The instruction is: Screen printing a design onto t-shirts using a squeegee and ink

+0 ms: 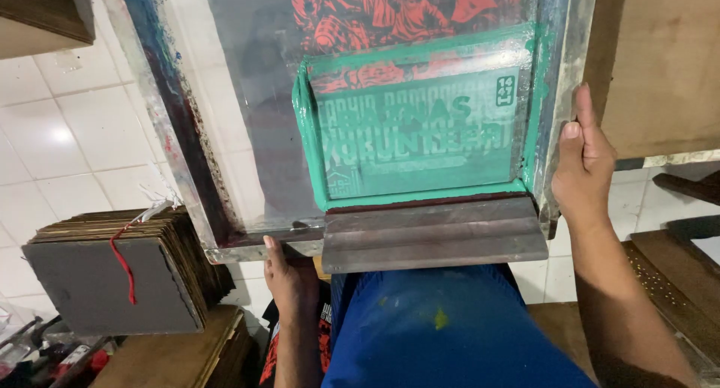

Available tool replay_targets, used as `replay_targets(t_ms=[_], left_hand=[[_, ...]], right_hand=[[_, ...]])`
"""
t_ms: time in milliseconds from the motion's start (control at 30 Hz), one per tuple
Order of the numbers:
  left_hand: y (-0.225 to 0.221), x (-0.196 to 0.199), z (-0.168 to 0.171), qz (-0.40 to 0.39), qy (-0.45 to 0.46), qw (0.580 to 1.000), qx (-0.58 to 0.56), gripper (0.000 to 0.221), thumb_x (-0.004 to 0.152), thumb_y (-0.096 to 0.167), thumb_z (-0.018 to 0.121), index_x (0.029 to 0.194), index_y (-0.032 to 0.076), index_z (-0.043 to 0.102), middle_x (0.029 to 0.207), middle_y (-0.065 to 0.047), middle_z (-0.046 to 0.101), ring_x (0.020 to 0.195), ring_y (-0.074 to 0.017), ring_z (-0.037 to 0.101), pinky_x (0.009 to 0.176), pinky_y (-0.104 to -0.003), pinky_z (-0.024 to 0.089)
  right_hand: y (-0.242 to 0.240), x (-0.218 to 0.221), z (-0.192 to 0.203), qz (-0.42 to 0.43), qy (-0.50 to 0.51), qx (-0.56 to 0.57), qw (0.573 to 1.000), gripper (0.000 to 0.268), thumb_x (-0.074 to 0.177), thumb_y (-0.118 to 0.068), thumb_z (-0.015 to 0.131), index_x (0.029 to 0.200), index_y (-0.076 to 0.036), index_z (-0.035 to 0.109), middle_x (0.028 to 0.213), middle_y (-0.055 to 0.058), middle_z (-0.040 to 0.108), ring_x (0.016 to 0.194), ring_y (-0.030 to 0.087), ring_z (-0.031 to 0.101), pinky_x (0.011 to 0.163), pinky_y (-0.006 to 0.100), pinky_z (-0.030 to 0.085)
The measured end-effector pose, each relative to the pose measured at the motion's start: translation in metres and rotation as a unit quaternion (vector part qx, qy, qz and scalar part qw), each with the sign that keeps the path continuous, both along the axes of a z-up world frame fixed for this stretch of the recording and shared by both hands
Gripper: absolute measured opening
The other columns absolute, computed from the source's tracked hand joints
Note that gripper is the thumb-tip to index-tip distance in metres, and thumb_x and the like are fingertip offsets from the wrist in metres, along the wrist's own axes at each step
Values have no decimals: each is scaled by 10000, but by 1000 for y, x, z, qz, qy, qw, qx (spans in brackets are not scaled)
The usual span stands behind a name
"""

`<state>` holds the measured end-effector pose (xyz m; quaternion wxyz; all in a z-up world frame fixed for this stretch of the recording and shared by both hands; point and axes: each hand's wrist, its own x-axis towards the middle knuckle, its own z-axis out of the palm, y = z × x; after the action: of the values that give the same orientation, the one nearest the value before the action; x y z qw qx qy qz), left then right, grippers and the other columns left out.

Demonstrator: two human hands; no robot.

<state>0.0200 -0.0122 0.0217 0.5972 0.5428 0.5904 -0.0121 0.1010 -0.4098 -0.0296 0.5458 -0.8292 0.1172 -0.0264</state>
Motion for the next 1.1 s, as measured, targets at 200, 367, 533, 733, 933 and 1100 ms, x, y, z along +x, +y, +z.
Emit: replay_targets(t_ms=[200, 367, 533, 733, 933, 1100], left_hand=[[-2, 1, 3, 40, -27, 998, -26, 583, 1008, 475, 572, 724, 196, 145, 712, 63, 96, 610, -84, 138, 542, -285, 177], [6, -13, -17, 34, -10, 999, 13, 556, 1030, 461, 577, 721, 200, 196, 702, 71, 136, 613, -77, 205, 563, -288, 242], [-1, -4, -3, 18, 20, 1000, 16, 568, 1008, 506, 563, 759, 189, 163, 728, 59, 130, 642, -96, 176, 594, -302, 221], [14, -24, -31, 16, -90, 995, -26, 551, 1066, 389, 538, 693, 200, 178, 654, 84, 152, 550, -57, 194, 479, -268, 231], [3, -10, -12, 22, 124, 989, 79, 560, 971, 588, 605, 765, 159, 310, 725, 24, 311, 686, -119, 325, 654, -315, 351], [10, -20, -25, -11, 73, 994, 80, 564, 994, 534, 599, 743, 159, 260, 672, 31, 272, 642, -102, 297, 584, -321, 315]], right_hand=[[4, 0, 7, -8, 10, 5, 1000, 421, 1194, -128, 382, 1591, -4, 316, 1643, 238, 319, 1548, 295, 305, 1302, 388, 221], [6, 3, 12, -6, 16, -1, 1000, 423, 1190, -121, 373, 1593, -4, 314, 1645, 229, 323, 1546, 283, 307, 1301, 379, 220], [7, 3, 15, -1, 8, -5, 1000, 412, 1192, -87, 373, 1593, -14, 315, 1645, 232, 325, 1553, 307, 301, 1304, 398, 230], [7, 3, 16, -4, 19, -8, 1000, 413, 1194, -106, 372, 1596, -26, 321, 1648, 216, 329, 1552, 295, 302, 1303, 394, 220], [8, 4, 17, -6, 19, -7, 1000, 415, 1185, -76, 364, 1592, -10, 318, 1644, 234, 327, 1550, 304, 304, 1299, 385, 226], [7, 4, 11, -21, 19, -8, 1000, 415, 1181, -85, 376, 1580, 24, 334, 1628, 243, 347, 1530, 296, 325, 1285, 386, 233]])
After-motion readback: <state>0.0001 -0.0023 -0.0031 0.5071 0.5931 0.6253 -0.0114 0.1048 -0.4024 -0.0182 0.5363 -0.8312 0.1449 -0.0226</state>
